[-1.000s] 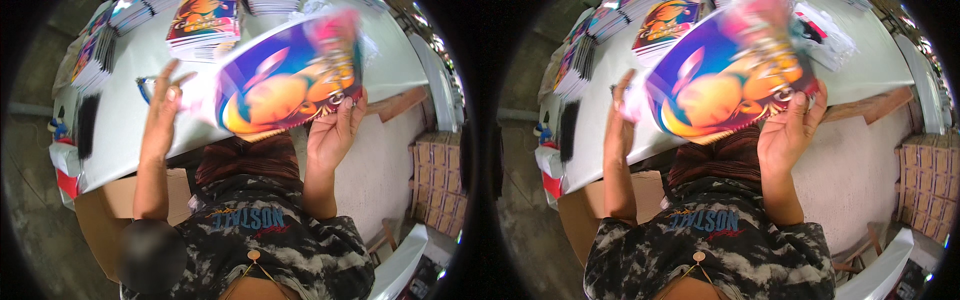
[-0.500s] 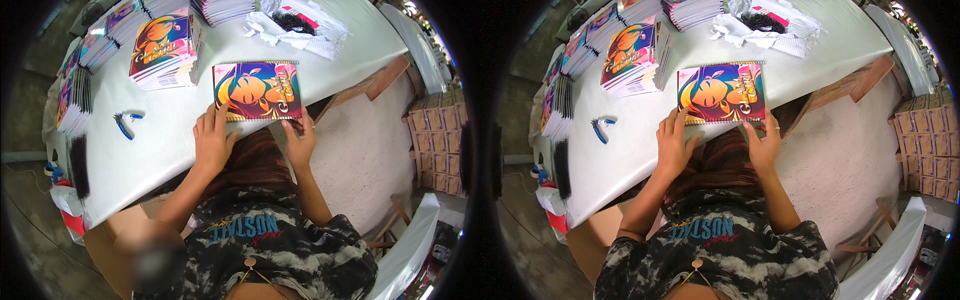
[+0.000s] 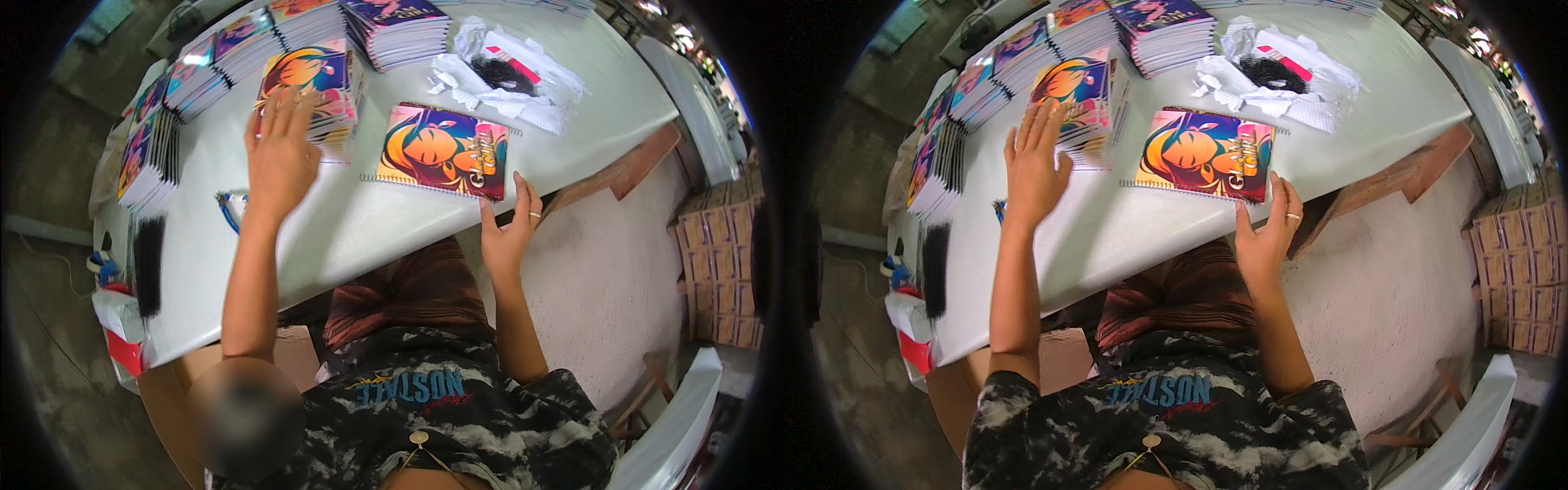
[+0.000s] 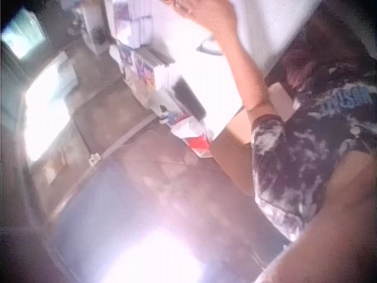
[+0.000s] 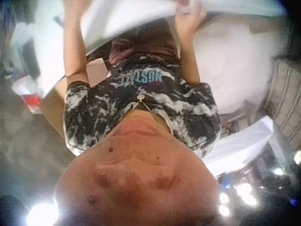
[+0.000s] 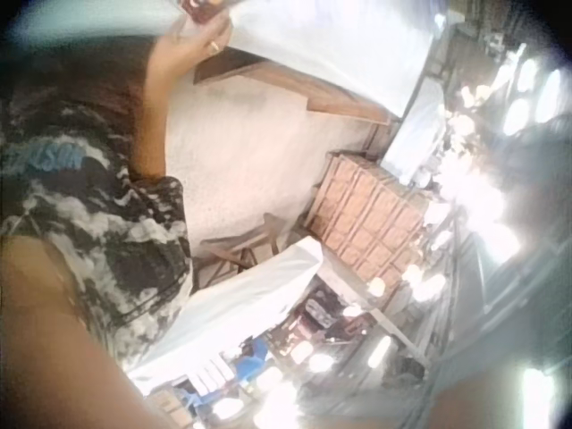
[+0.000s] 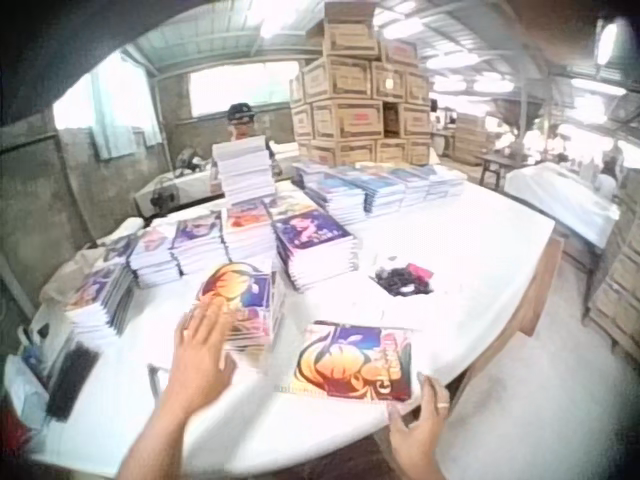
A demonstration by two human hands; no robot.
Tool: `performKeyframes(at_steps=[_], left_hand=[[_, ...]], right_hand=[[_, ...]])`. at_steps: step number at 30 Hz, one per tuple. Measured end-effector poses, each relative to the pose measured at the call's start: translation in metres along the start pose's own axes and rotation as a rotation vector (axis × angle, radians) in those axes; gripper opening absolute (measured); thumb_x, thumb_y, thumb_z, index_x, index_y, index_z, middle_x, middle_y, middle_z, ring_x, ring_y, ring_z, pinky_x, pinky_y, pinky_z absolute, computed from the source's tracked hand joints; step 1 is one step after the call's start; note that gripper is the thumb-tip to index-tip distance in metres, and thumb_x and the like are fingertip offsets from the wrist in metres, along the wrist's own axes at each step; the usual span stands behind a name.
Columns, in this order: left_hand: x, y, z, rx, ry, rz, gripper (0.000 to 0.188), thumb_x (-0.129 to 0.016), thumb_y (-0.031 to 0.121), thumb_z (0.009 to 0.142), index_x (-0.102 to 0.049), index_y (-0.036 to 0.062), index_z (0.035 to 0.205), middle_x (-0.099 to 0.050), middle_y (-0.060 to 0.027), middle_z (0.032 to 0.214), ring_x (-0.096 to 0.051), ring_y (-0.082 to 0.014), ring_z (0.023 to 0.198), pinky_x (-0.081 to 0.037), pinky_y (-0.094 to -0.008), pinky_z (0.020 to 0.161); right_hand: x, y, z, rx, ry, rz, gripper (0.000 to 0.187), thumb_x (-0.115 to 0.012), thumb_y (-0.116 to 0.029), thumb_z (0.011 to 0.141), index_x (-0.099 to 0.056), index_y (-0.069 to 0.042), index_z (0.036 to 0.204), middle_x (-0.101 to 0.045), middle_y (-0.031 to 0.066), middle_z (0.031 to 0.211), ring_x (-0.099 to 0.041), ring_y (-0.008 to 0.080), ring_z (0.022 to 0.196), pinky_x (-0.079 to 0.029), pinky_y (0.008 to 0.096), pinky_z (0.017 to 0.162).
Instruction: The person attaches spiral wire bindings to the edges of printed notebook covers. They pick up a cover, align a wire binding, and use pliers to crimp the binding onto the cover. The person repeats this process for several notebooks, stacking the finished items on the table.
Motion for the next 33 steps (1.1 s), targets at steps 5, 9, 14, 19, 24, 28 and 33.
performKeyframes(at_steps=[5, 9, 14, 19, 24, 28, 33], left_hand=[[-0.016, -0.047, -0.05, 0.068, -0.051, 0.049, 0.036, -0.058, 0.003, 0.07, -0.062, 0.0139, 0.104, -0.061, -0.0009, 0.093, -0.055, -0.0184, 0.087, -0.036, -0.0371, 0.079], [0.051, 0.003, -0.096, -0.092, -0.001, -0.136, 0.034, -0.066, 0.004, 0.06, -0.064, 0.015, 0.093, -0.06, -0.0016, 0.081, -0.053, -0.0191, 0.074, -0.036, -0.0358, 0.074], [0.105, 0.013, -0.13, 0.021, -0.041, -0.438, 0.047, -0.076, 0.01, 0.06, -0.06, 0.0086, 0.104, -0.062, -0.0059, 0.095, -0.056, -0.0228, 0.09, -0.037, -0.0387, 0.082], [0.085, -0.035, -0.132, 0.831, 0.146, -1.07, 0.058, -0.06, 0.005, 0.074, -0.039, -0.0009, 0.128, -0.048, -0.0136, 0.122, -0.042, -0.0256, 0.118, -0.029, -0.0356, 0.101], [0.004, -0.022, -0.174, 0.987, 0.068, -1.468, 0.036, -0.046, -0.008, 0.077, -0.05, 0.0005, 0.112, -0.055, -0.0055, 0.103, -0.052, -0.015, 0.096, -0.04, -0.0286, 0.089], [0.002, -0.022, -0.188, 0.933, -0.06, -1.318, 0.033, -0.049, -0.005, 0.077, -0.052, 0.0021, 0.11, -0.056, -0.0082, 0.101, -0.054, -0.0176, 0.096, -0.041, -0.0299, 0.086], [0.027, -0.114, -0.204, 0.546, -0.316, -0.14, 0.029, -0.061, 0.012, 0.076, -0.059, 0.0121, 0.105, -0.06, -0.012, 0.102, -0.055, -0.032, 0.096, -0.042, -0.0423, 0.081]], right_hand=[[-0.016, -0.054, -0.001, 0.259, -0.17, 0.253, 0.049, -0.067, -0.004, 0.073, -0.052, -0.003, 0.119, -0.053, 0.0157, 0.115, -0.047, 0.0315, 0.107, -0.038, 0.0402, 0.092], [-0.025, -0.124, -0.016, 0.614, -0.38, 0.132, 0.05, -0.068, -0.012, 0.071, -0.054, -0.007, 0.119, -0.051, 0.011, 0.122, -0.044, 0.0299, 0.117, -0.035, 0.0441, 0.094], [-0.06, -0.124, -0.029, 0.525, -0.844, 0.227, 0.041, -0.061, -0.008, 0.07, -0.061, -0.008, 0.111, -0.064, 0.0128, 0.104, -0.062, 0.0253, 0.097, -0.048, 0.0349, 0.08], [-0.065, -0.104, -0.008, -0.207, -0.645, 1.152, 0.016, -0.064, -0.004, 0.082, -0.065, 0.002, 0.097, -0.066, 0.0046, 0.086, -0.059, 0.0082, 0.078, -0.047, 0.0236, 0.072], [-0.095, -0.08, -0.023, -0.199, -0.886, 1.044, 0.016, -0.068, -0.005, 0.079, -0.064, 0.002, 0.093, -0.066, 0.006, 0.088, -0.059, 0.0098, 0.08, -0.047, 0.0247, 0.074], [-0.083, -0.103, -0.005, -0.018, -0.802, 1.108, 0.02, -0.066, -0.002, 0.078, -0.062, 0.003, 0.097, -0.065, 0.008, 0.091, -0.059, 0.0105, 0.083, -0.047, 0.0244, 0.076], [-0.081, -0.085, -0.002, 0.0, -0.865, 0.894, 0.023, -0.063, 0.001, 0.08, -0.062, 0.005, 0.103, -0.066, 0.0073, 0.088, -0.06, 0.0095, 0.079, -0.048, 0.0227, 0.072]])
Point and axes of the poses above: each hand's wrist, its own z-axis towards the middle knuckle, its own x-axis out of the back of the hand, y = z × x, the point moved 2 cm from there along z, towards the middle knuckle
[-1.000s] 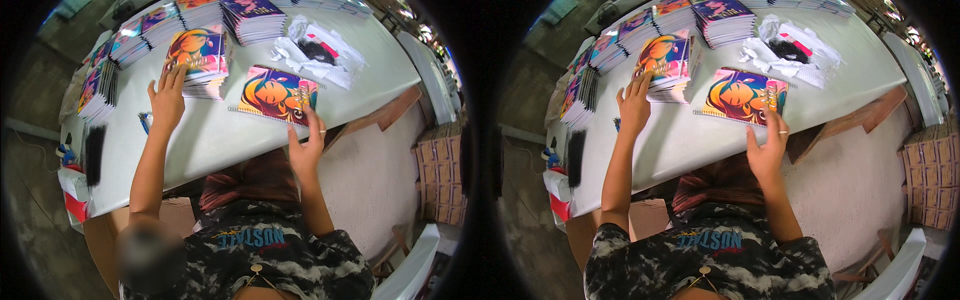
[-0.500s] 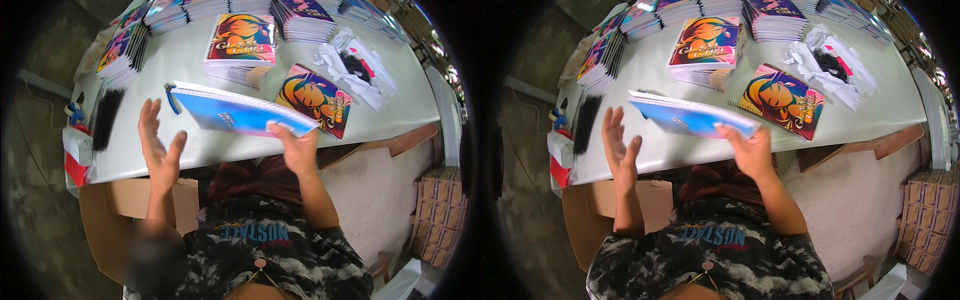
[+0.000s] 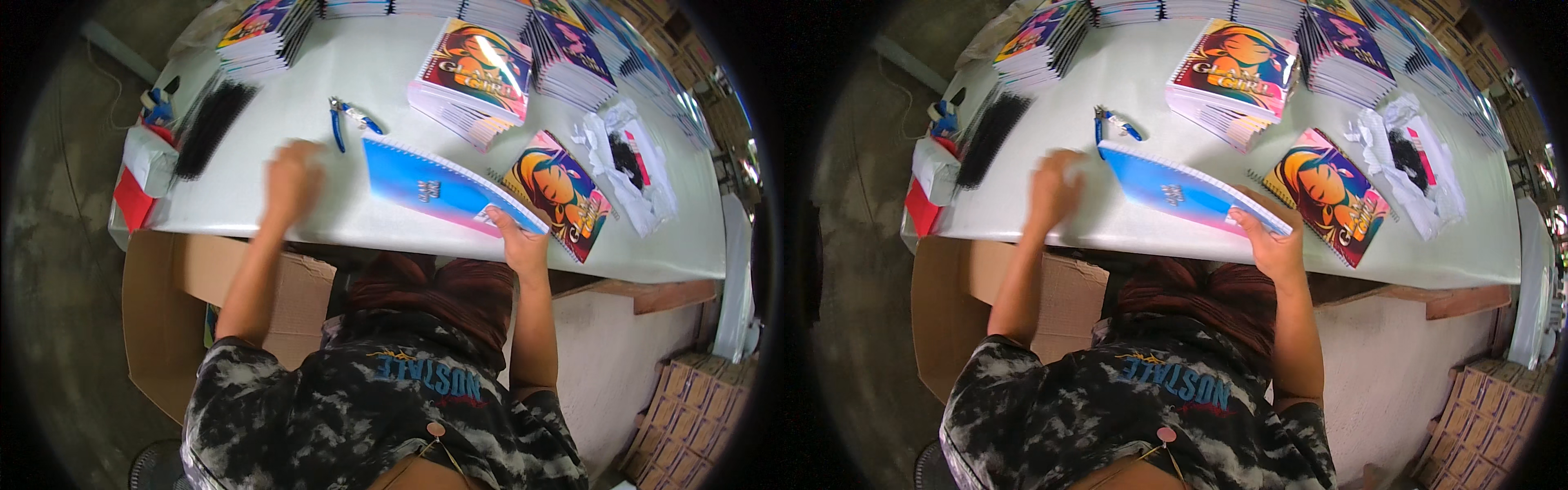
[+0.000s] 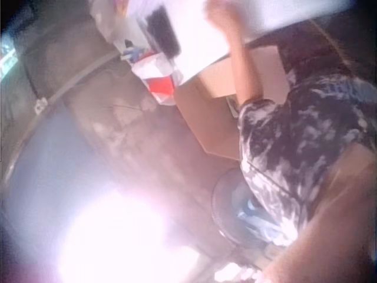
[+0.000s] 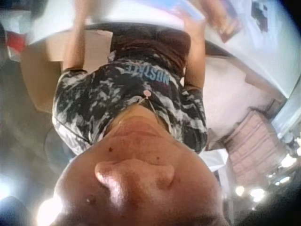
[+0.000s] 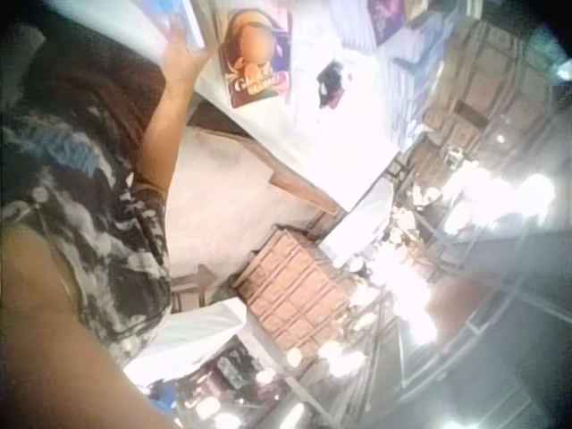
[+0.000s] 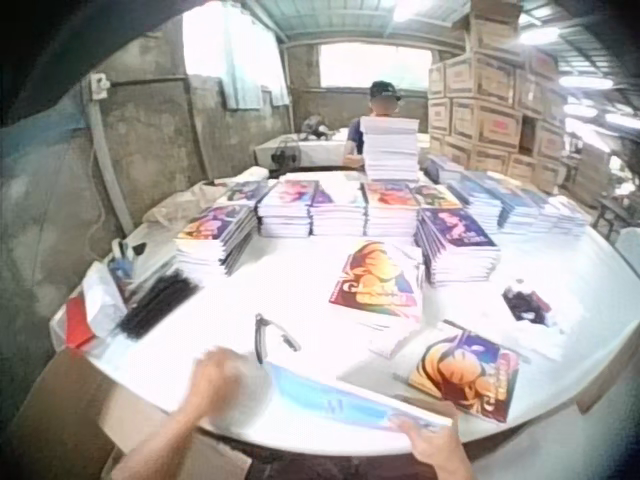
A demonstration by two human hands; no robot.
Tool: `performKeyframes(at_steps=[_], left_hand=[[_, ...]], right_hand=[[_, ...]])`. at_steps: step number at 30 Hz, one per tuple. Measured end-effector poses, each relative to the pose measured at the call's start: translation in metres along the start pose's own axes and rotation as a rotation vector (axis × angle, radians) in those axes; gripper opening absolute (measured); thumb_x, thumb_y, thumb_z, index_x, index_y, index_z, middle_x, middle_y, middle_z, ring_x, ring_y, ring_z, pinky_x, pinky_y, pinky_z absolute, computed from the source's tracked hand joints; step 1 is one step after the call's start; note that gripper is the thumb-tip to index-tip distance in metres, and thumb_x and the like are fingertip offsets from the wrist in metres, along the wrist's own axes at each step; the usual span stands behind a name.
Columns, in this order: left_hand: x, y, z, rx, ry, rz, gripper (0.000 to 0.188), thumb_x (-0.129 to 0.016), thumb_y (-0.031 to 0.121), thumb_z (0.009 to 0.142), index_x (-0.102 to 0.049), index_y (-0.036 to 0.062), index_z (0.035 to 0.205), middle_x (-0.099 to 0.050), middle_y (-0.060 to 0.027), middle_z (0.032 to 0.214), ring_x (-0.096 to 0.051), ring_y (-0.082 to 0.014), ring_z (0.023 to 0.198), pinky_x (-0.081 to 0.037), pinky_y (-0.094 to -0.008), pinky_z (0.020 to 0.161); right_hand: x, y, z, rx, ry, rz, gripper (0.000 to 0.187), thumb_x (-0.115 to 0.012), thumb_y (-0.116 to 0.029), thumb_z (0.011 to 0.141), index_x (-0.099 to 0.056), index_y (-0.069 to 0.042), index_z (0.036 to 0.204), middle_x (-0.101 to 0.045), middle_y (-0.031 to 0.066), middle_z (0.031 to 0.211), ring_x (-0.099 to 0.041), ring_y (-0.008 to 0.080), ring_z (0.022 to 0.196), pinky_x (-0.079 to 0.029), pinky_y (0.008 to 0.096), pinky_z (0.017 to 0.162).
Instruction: The person attaches spiral wire bindings to the edges of printed notebook covers. They pick up a cover, align a wire binding, and use pliers to crimp the binding onto the cover. The person repeats this process for several notebooks, stacking the finished items on the table.
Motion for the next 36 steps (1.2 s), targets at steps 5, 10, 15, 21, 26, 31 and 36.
performKeyframes(at_steps=[5, 10, 15, 21, 26, 31, 36], left_hand=[[0.047, -0.156, -0.017, 0.579, 0.02, 0.632, 0.035, -0.054, 0.031, 0.084, -0.054, 0.007, 0.109, -0.058, -0.0131, 0.106, -0.052, -0.0326, 0.101, -0.041, -0.046, 0.084], [0.05, -0.147, -0.023, 0.419, 0.153, 0.459, 0.042, -0.057, 0.038, 0.083, -0.05, 0.0104, 0.115, -0.048, -0.0125, 0.122, -0.042, -0.0312, 0.114, -0.032, -0.0507, 0.093], [0.05, -0.172, -0.011, 0.567, 0.286, 0.687, 0.048, -0.058, 0.04, 0.083, -0.048, 0.0144, 0.121, -0.048, -0.0124, 0.121, -0.042, -0.0346, 0.112, -0.032, -0.0491, 0.092], [0.025, -0.091, -0.01, 0.418, 0.328, 0.571, 0.026, -0.059, 0.034, 0.083, -0.058, 0.0121, 0.096, -0.055, -0.0073, 0.095, -0.051, -0.0272, 0.097, -0.039, -0.0413, 0.077], [0.042, -0.079, -0.011, 0.4, 0.376, 0.611, 0.024, -0.061, 0.035, 0.08, -0.066, 0.0131, 0.089, -0.056, -0.0034, 0.102, -0.049, -0.025, 0.1, -0.036, -0.0423, 0.081], [0.084, -0.085, 0.008, 0.521, 0.593, 0.213, 0.029, -0.058, 0.035, 0.085, -0.06, 0.0117, 0.102, -0.059, -0.0086, 0.098, -0.057, -0.0246, 0.083, -0.042, -0.0353, 0.072], [0.074, -0.03, 0.018, 0.419, 0.038, -1.432, 0.029, -0.051, 0.025, 0.091, -0.052, 0.0083, 0.114, -0.064, -0.0117, 0.092, -0.062, -0.0191, 0.077, -0.046, -0.0291, 0.068]], right_hand=[[0.002, 0.005, 0.005, 0.001, -0.017, 0.006, 0.024, -0.064, 0.001, 0.079, -0.062, 0.006, 0.103, -0.067, 0.007, 0.086, -0.06, 0.0096, 0.077, -0.048, 0.0224, 0.07], [-0.003, -0.008, 0.005, 0.074, -0.015, 0.017, 0.024, -0.064, 0.002, 0.078, -0.062, 0.007, 0.102, -0.067, 0.0097, 0.088, -0.062, 0.0112, 0.079, -0.048, 0.0234, 0.073], [0.003, -0.01, 0.0, 0.054, -0.072, 0.001, 0.023, -0.064, 0.002, 0.078, -0.063, 0.006, 0.101, -0.067, 0.0106, 0.091, -0.062, 0.0114, 0.08, -0.048, 0.0237, 0.074], [-0.001, -0.012, -0.001, 0.08, -0.061, -0.011, 0.023, -0.063, 0.002, 0.079, -0.063, 0.005, 0.102, -0.067, 0.01, 0.092, -0.061, 0.011, 0.081, -0.048, 0.0237, 0.075], [0.005, -0.012, -0.002, 0.053, -0.05, -0.033, 0.024, -0.062, 0.004, 0.079, -0.062, 0.006, 0.103, -0.067, 0.0104, 0.094, -0.061, 0.0113, 0.082, -0.048, 0.0241, 0.077], [0.001, -0.013, 0.004, 0.191, -0.015, -0.01, 0.025, -0.062, 0.003, 0.079, -0.062, 0.005, 0.104, -0.067, 0.0096, 0.094, -0.06, 0.0101, 0.082, -0.047, 0.0231, 0.076], [0.01, -0.005, 0.0, 0.136, 0.033, -0.045, 0.027, -0.062, 0.003, 0.08, -0.062, 0.004, 0.106, -0.067, 0.0076, 0.091, -0.059, 0.0081, 0.078, -0.047, 0.0204, 0.069]])
Point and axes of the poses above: each hand's wrist, its own z-axis towards the middle knuckle, its own x-axis out of the back of the hand, y = z × x, the point moved 2 cm from there along z, towards the middle knuckle
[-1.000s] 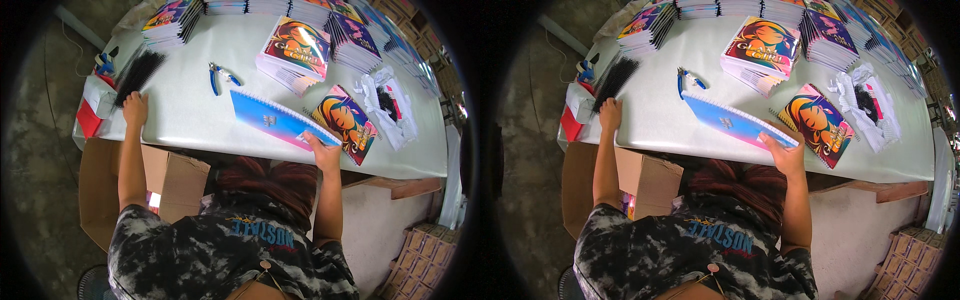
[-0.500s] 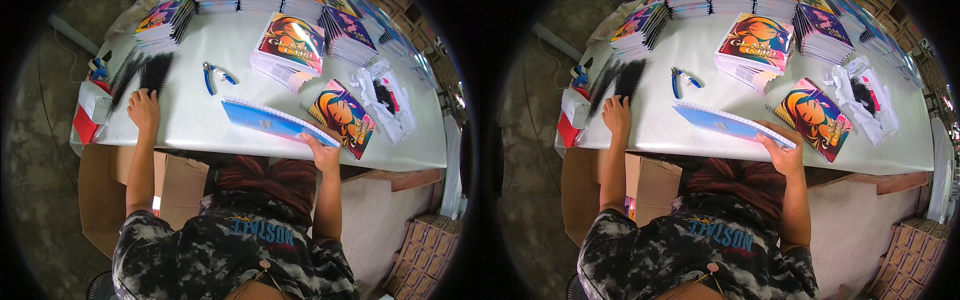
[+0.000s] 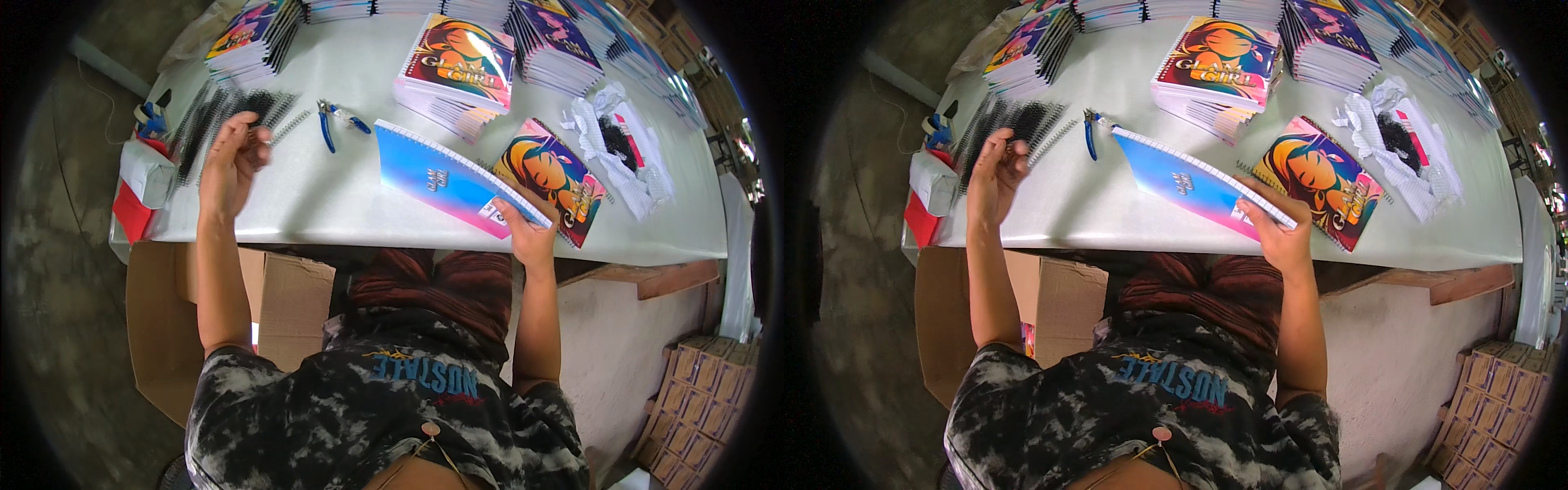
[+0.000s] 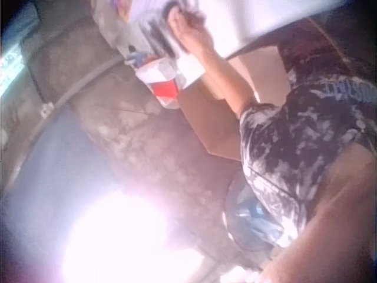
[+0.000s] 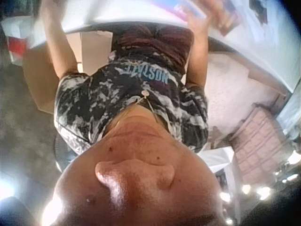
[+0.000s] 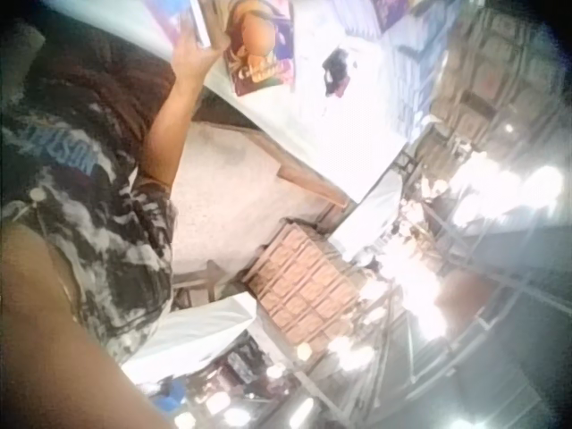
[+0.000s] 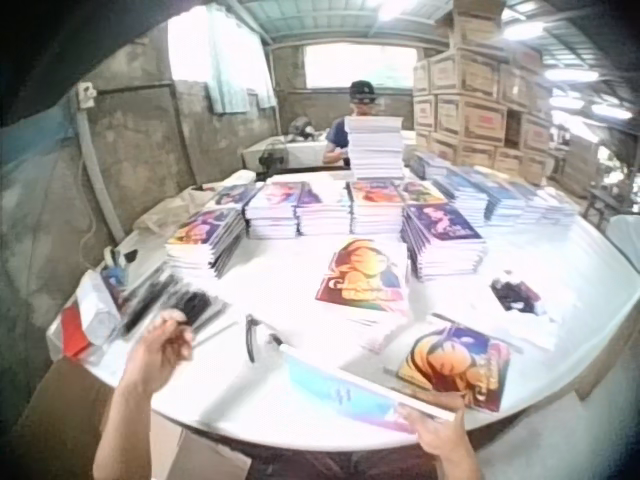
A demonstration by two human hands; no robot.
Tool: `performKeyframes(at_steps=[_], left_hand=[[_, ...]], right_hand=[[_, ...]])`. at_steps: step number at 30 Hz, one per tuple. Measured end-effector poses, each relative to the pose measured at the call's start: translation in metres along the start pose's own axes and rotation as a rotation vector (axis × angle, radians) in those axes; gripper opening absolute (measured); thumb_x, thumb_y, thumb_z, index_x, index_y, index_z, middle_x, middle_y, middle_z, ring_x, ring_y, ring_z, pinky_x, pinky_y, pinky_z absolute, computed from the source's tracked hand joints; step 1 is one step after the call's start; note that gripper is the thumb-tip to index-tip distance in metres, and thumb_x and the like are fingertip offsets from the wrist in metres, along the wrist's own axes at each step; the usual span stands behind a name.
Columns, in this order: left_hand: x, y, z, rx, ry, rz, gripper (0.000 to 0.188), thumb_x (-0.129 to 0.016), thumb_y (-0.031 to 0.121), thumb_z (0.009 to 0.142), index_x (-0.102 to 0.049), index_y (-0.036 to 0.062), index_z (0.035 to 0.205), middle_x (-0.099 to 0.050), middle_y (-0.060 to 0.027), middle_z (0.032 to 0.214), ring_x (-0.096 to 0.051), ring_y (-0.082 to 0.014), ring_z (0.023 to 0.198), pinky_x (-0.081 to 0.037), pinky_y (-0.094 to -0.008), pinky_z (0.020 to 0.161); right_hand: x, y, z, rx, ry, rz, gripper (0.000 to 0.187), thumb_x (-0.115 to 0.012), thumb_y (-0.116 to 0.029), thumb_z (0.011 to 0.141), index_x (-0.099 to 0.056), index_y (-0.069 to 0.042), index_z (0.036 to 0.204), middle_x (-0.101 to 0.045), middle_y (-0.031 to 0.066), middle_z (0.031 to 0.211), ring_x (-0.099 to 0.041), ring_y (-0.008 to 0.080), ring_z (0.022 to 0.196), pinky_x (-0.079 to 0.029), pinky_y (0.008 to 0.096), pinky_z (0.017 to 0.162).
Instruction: The person attaches spiral wire bindings to the edges of printed notebook covers. They pick up a cover, align a wire binding, and use pliers to crimp the binding onto the cover. The person repeats this process for several notebooks, stacking the finished items on the table.
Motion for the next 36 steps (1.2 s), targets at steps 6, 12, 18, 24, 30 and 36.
performKeyframes(at_steps=[6, 12, 18, 24, 30, 36], left_hand=[[-0.08, 0.015, -0.022, -0.293, -0.416, 0.716, 0.027, -0.047, 0.027, 0.094, -0.054, 0.0043, 0.106, -0.058, -0.0077, 0.085, -0.055, -0.015, 0.073, -0.043, -0.0255, 0.069], [-0.123, 0.005, -0.018, -0.032, -0.421, 0.454, 0.032, -0.046, 0.033, 0.095, -0.055, 0.0032, 0.09, -0.048, -0.0033, 0.075, -0.037, -0.0076, 0.063, -0.035, -0.0226, 0.059], [-0.121, -0.011, 0.001, -0.084, -0.452, 0.676, 0.033, -0.05, 0.034, 0.093, -0.056, 0.0012, 0.088, -0.051, -0.0028, 0.07, -0.042, -0.0088, 0.066, -0.039, -0.0229, 0.062], [-0.126, -0.008, 0.007, -0.129, -0.377, 0.635, 0.027, -0.054, 0.027, 0.091, -0.056, 0.0004, 0.094, -0.055, -0.0028, 0.074, -0.047, -0.0095, 0.07, -0.041, -0.0242, 0.066], [-0.123, 0.005, 0.019, 0.05, -0.594, 0.543, 0.015, -0.059, 0.018, 0.089, -0.057, 0.0038, 0.093, -0.051, 0.0025, 0.073, -0.048, -0.0067, 0.071, -0.041, -0.0205, 0.068], [-0.142, 0.03, 0.013, -0.282, -0.699, 0.882, 0.014, -0.059, 0.008, 0.085, -0.057, 0.0026, 0.098, -0.052, -0.005, 0.094, -0.052, -0.0136, 0.078, -0.045, -0.0279, 0.071]], right_hand=[[0.01, -0.008, -0.004, -0.044, 0.043, -0.036, 0.029, -0.063, 0.003, 0.08, -0.061, 0.004, 0.109, -0.066, 0.006, 0.093, -0.058, 0.0074, 0.08, -0.047, 0.0211, 0.073], [0.009, -0.006, -0.006, -0.055, 0.045, 0.007, 0.03, -0.062, 0.004, 0.08, -0.06, 0.004, 0.11, -0.066, 0.0084, 0.099, -0.059, 0.0084, 0.084, -0.047, 0.0228, 0.077], [0.01, -0.005, -0.01, -0.058, 0.041, 0.02, 0.028, -0.062, 0.005, 0.08, -0.061, 0.004, 0.108, -0.066, 0.0106, 0.1, -0.061, 0.0098, 0.084, -0.049, 0.0236, 0.076], [0.01, -0.009, -0.007, -0.001, 0.008, -0.025, 0.025, -0.063, 0.002, 0.08, -0.062, 0.005, 0.105, -0.067, 0.0099, 0.093, -0.059, 0.0085, 0.077, -0.047, 0.0217, 0.07], [0.01, -0.016, -0.005, 0.022, -0.065, -0.033, 0.024, -0.063, 0.002, 0.08, -0.063, 0.005, 0.104, -0.067, 0.009, 0.091, -0.059, 0.0087, 0.076, -0.047, 0.0217, 0.071], [0.008, -0.006, -0.013, -0.069, 0.017, 0.088, 0.023, -0.061, -0.001, 0.083, -0.063, 0.003, 0.105, -0.066, 0.0065, 0.088, -0.057, 0.0075, 0.074, -0.047, 0.0212, 0.069]])
Point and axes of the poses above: each hand's wrist, its own z-axis towards the middle knuckle, its own x-axis out of the back of the hand, y = z × x, the point moved 2 cm from there along z, towards the middle knuckle
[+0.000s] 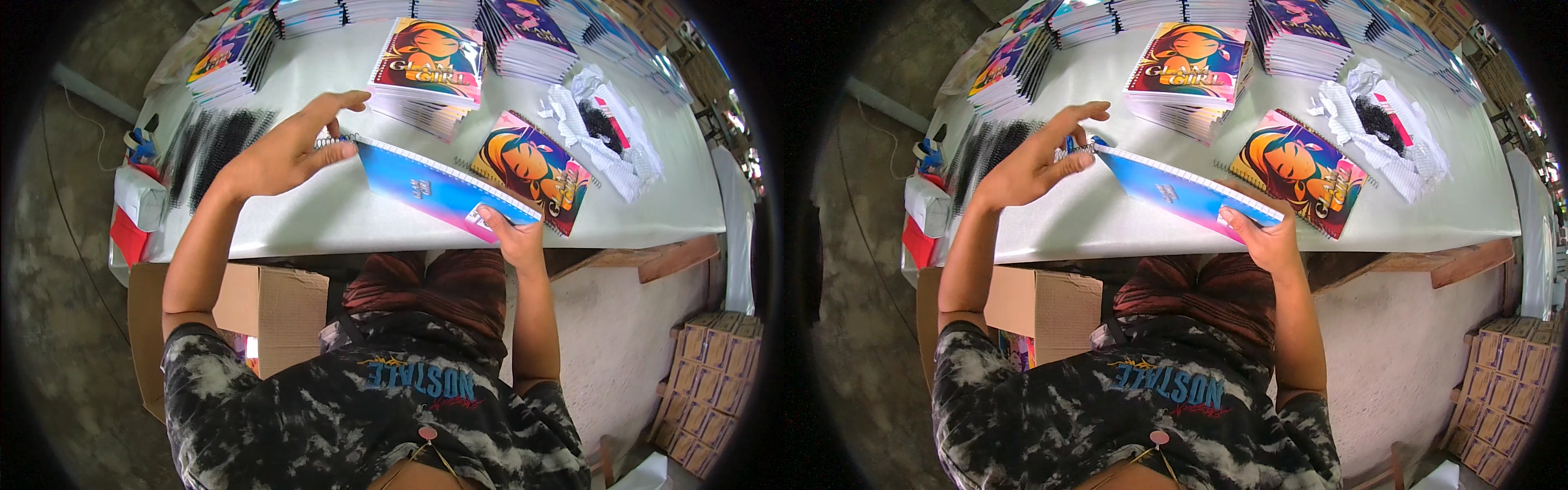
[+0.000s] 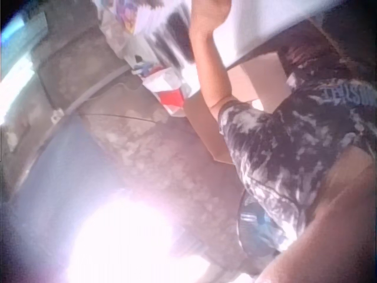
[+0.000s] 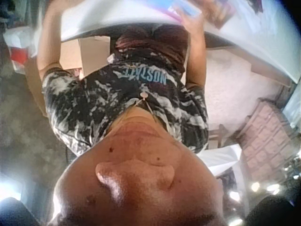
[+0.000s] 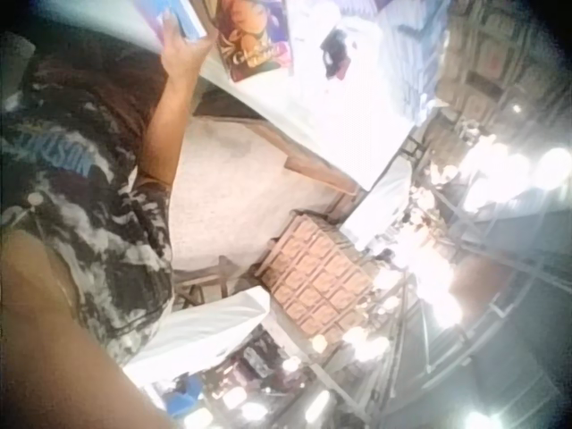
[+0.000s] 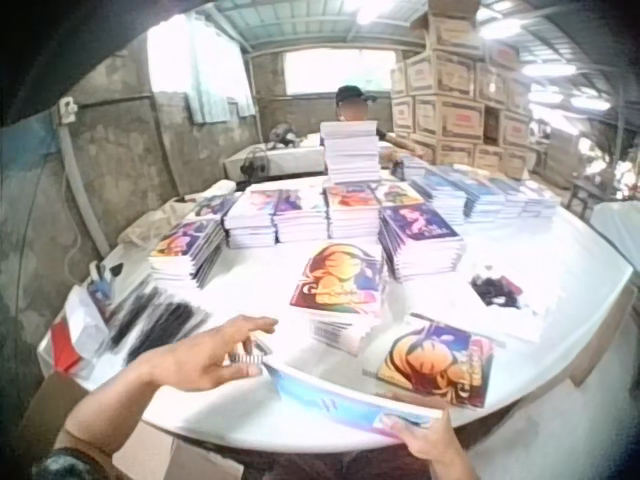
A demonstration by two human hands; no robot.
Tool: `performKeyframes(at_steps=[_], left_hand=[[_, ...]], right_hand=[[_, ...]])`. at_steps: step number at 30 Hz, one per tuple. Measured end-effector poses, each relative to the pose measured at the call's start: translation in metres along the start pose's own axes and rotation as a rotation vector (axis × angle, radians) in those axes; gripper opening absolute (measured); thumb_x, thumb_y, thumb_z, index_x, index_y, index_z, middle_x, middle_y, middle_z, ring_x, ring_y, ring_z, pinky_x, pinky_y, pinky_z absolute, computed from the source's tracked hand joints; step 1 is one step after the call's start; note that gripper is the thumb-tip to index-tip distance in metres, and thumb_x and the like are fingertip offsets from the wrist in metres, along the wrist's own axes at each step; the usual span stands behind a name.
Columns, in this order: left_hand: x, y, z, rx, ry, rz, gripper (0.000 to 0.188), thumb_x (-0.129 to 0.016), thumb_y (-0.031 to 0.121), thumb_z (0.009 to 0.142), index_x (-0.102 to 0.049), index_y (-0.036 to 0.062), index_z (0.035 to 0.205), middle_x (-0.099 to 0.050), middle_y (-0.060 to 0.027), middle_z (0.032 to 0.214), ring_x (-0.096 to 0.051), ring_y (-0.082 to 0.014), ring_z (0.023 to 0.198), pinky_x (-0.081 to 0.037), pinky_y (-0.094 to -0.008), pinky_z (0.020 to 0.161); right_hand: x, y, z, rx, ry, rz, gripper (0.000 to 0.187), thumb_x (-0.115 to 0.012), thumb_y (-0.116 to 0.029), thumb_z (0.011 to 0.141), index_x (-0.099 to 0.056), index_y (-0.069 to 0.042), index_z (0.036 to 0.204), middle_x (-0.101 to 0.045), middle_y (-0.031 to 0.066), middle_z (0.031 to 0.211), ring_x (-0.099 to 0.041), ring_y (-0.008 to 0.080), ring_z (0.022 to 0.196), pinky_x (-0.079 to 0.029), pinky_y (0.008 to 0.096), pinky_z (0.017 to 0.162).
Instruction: The person attaches spiral wire bindings to the edges of printed notebook covers. They pick up a cover, align a wire binding, and use pliers to crimp the binding onto the cover. The person repeats this process for several notebooks, stacking the finished items on the table.
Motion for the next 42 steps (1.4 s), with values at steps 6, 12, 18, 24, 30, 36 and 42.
performKeyframes(at_steps=[6, 12, 18, 24, 30, 36, 42], left_hand=[[0.0, 0.032, 0.003, -0.187, 0.086, 0.616, 0.026, -0.065, 0.011, 0.077, -0.058, 0.0046, 0.101, -0.059, -0.0123, 0.095, -0.055, -0.0289, 0.087, -0.044, -0.0361, 0.078], [-0.007, 0.044, 0.003, 0.047, -0.158, 0.878, 0.059, -0.071, 0.029, 0.072, -0.047, 0.0049, 0.119, -0.048, -0.0158, 0.121, -0.044, -0.0302, 0.114, -0.034, -0.042, 0.094], [-0.107, -0.054, -0.065, -0.262, 0.208, 0.767, 0.113, -0.048, 0.076, 0.068, -0.018, -0.0097, 0.136, -0.012, -0.0368, 0.14, -0.011, -0.0529, 0.13, -0.002, -0.065, 0.101], [-0.059, -0.056, -0.034, -0.327, 0.795, 0.821, 0.123, -0.028, 0.086, 0.066, -0.007, -0.0116, 0.137, -0.006, -0.0327, 0.143, -0.003, -0.0453, 0.134, 0.005, -0.0617, 0.102], [-0.107, -0.051, -0.074, -0.691, 0.52, 0.867, 0.123, -0.032, 0.087, 0.064, -0.016, -0.011, 0.136, -0.022, -0.0309, 0.139, -0.009, -0.0476, 0.132, -0.002, -0.0624, 0.103], [-0.117, -0.069, -0.077, -0.488, 0.525, 0.645, 0.116, -0.04, 0.083, 0.065, -0.02, -0.0054, 0.138, -0.017, -0.0314, 0.14, -0.008, -0.0494, 0.132, -0.006, -0.0597, 0.104], [-0.064, -0.039, -0.053, -0.402, 0.769, 0.633, 0.121, -0.042, 0.083, 0.065, -0.01, -0.0079, 0.139, -0.008, -0.0359, 0.14, -0.003, -0.0487, 0.132, -0.001, -0.0591, 0.104]], right_hand=[[-0.005, 0.0, -0.003, 0.108, -0.076, -0.157, 0.027, -0.058, 0.005, 0.081, -0.062, 0.003, 0.107, -0.066, 0.0112, 0.1, -0.062, 0.0138, 0.084, -0.049, 0.0251, 0.075], [-0.012, 0.002, -0.006, 0.312, -0.089, -0.207, 0.028, -0.057, 0.005, 0.077, -0.061, 0.007, 0.104, -0.064, 0.0195, 0.104, -0.065, 0.0268, 0.093, -0.049, 0.0307, 0.082], [-0.028, -0.003, -0.016, 0.316, -0.081, -0.271, 0.027, -0.06, 0.0, 0.078, -0.061, 0.006, 0.104, -0.064, 0.0219, 0.102, -0.065, 0.0291, 0.092, -0.051, 0.0318, 0.079], [-0.048, -0.011, -0.016, 0.484, -0.134, -0.284, 0.028, -0.063, 0.001, 0.077, -0.061, 0.005, 0.105, -0.064, 0.0225, 0.101, -0.065, 0.0295, 0.092, -0.051, 0.033, 0.081], [-0.042, -0.013, -0.013, 0.584, -0.126, -0.319, 0.03, -0.068, -0.002, 0.074, -0.063, 0.004, 0.103, -0.065, 0.0227, 0.096, -0.067, 0.028, 0.085, -0.052, 0.0336, 0.076], [-0.047, -0.009, -0.015, 0.542, -0.132, -0.292, 0.034, -0.068, 0.001, 0.07, -0.064, 0.001, 0.104, -0.065, 0.0193, 0.098, -0.066, 0.0264, 0.085, -0.054, 0.0313, 0.069], [-0.055, -0.012, -0.018, 0.556, -0.178, -0.315, 0.03, -0.07, 0.0, 0.071, -0.064, 0.003, 0.1, -0.065, 0.0218, 0.096, -0.067, 0.0267, 0.084, -0.053, 0.0313, 0.074]])
Point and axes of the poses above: each hand's wrist, its own z-axis towards the middle knuckle, its own x-axis out of the back of the hand, y = z × x, the point moved 2 cm from there along z, towards the middle knuckle
